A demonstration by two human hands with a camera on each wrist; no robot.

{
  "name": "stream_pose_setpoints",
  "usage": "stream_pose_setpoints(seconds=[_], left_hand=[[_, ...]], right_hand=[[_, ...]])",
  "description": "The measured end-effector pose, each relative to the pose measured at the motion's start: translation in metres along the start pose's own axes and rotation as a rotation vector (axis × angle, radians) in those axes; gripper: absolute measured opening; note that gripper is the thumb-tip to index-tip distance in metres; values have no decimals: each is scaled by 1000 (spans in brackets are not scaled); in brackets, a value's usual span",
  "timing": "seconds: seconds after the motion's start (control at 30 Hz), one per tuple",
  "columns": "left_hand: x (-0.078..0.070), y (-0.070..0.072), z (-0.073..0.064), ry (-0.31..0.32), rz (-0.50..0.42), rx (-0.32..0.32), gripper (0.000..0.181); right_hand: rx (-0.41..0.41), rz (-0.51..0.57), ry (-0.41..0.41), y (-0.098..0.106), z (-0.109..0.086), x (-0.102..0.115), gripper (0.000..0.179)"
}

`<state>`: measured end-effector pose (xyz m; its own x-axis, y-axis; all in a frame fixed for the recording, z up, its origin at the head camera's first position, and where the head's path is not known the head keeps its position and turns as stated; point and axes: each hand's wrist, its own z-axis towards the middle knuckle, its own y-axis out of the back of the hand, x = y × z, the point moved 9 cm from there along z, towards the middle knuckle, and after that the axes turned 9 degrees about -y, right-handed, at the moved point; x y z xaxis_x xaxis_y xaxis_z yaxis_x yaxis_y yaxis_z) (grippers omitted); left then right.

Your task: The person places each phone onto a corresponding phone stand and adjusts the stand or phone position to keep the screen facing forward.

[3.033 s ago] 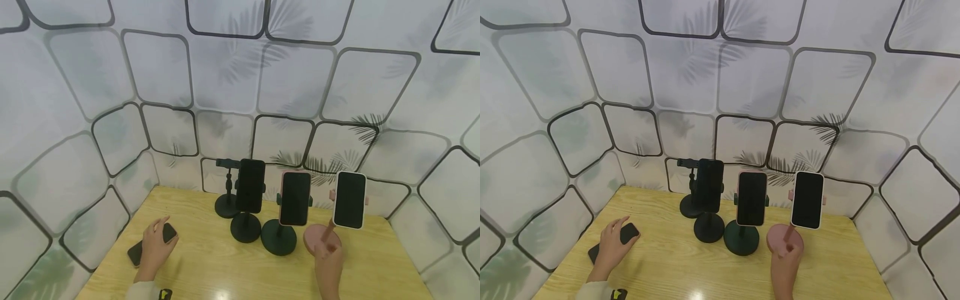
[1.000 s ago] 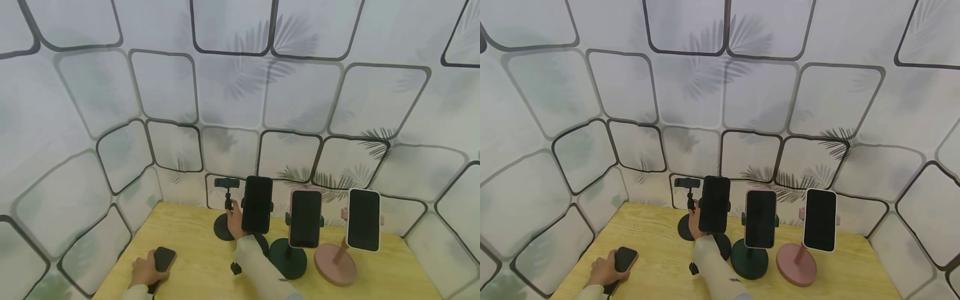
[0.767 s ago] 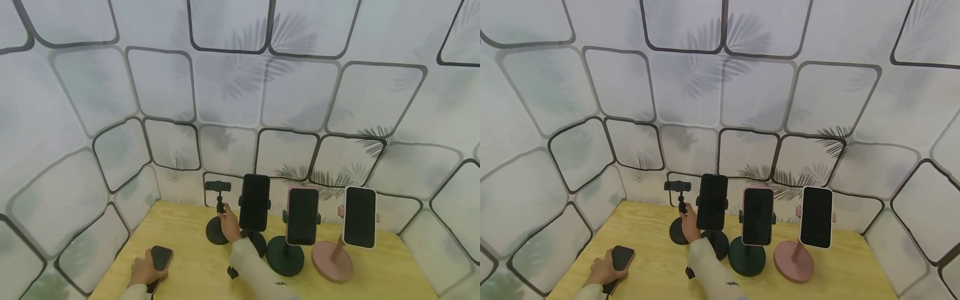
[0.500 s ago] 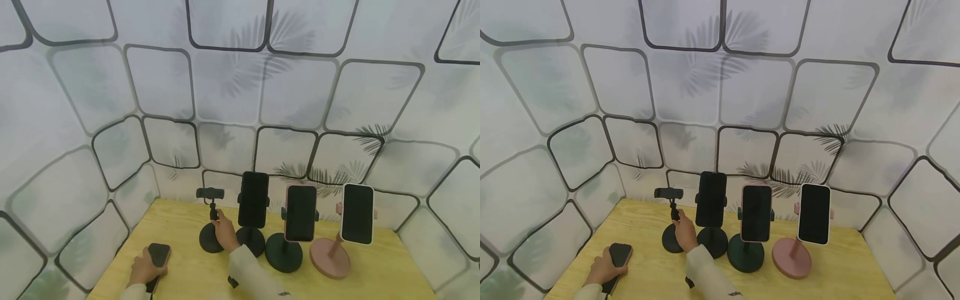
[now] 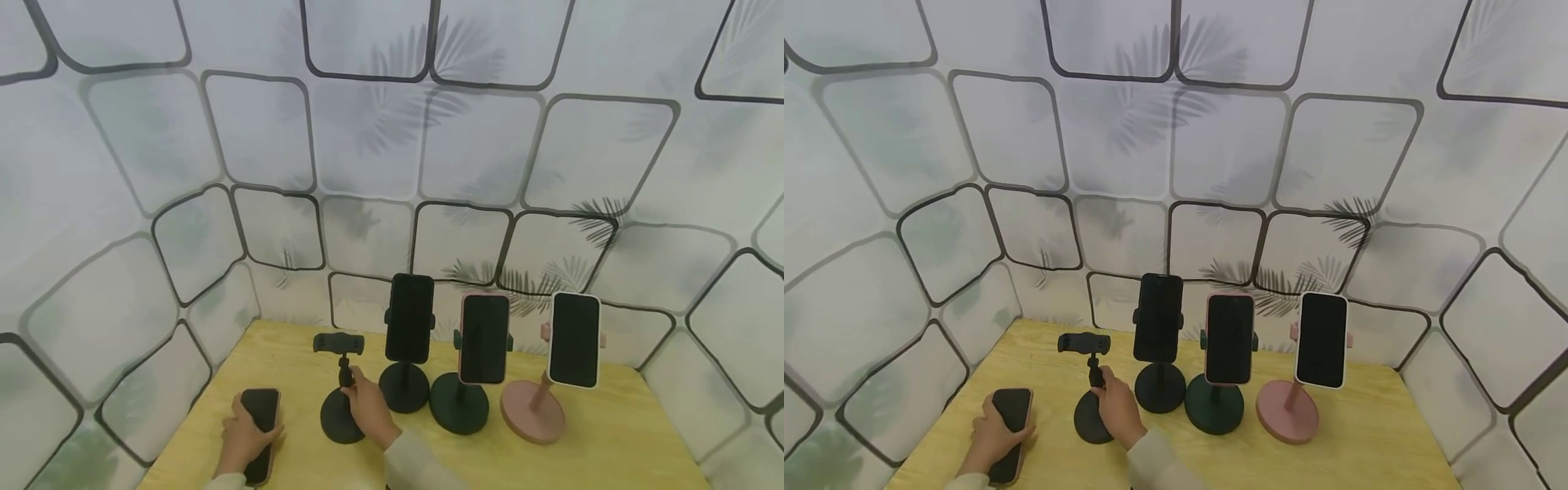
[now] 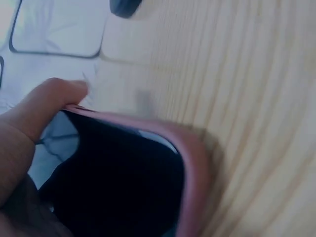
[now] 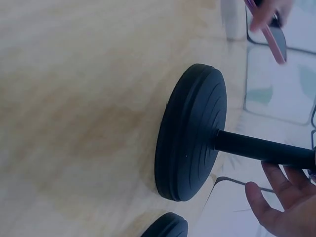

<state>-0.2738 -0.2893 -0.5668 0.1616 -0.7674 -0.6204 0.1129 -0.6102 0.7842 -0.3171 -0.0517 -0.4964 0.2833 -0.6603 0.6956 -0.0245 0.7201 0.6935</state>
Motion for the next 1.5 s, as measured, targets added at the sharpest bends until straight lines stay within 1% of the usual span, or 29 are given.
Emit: stream_pose_setpoints(seconds=[0.13,0.27,0.33,0.43,0.5,0.6,0.67,0.77,0.87,0.93,1.07,1.17,1.3,1.37,1.43,1.5], left_hand=[[-18,1,-6,11,-46,-50,110],[-40,5,-20,36,-103,-95,107],[-53,9,-27,48,-136,-122,108],[-76,18,-38,42,-184,-164,110],[-94,26,-45,8,-215,-193,112],[-117,38,-55,-36,-227,-232,113],[-128,47,-62,-48,-229,-253,113],[-141,57,-74,-38,-215,-254,116],[-157,66,-84,-50,-207,-257,117],[-169,71,-90,-77,-206,-266,116],[-195,80,-102,-152,-185,-319,112],[-211,83,-108,-204,-170,-369,108],[-228,82,-112,-284,-181,-433,105],[-236,81,-113,-328,-190,-458,104],[-243,78,-113,-360,-195,-465,103],[-250,75,-111,-382,-205,-453,103]], right_hand=[[2,11,4,3,-13,-1,30],[19,48,-8,6,-24,-4,31],[22,52,-15,8,-29,-6,31],[22,38,-15,12,-37,-10,32],[25,20,-11,15,-41,-12,33],[43,18,-25,17,-47,-15,32],[63,28,-33,18,-50,-16,31],[96,59,-54,18,-53,-17,28],[105,75,-71,19,-55,-19,27],[100,72,-68,20,-55,-18,27],[83,50,-40,23,-55,-16,26],[78,40,-27,25,-54,-16,25],[74,51,-34,28,-57,-20,23],[72,76,-44,30,-59,-23,20],[68,90,-52,32,-62,-25,15],[50,87,-41,35,-64,-26,13]])
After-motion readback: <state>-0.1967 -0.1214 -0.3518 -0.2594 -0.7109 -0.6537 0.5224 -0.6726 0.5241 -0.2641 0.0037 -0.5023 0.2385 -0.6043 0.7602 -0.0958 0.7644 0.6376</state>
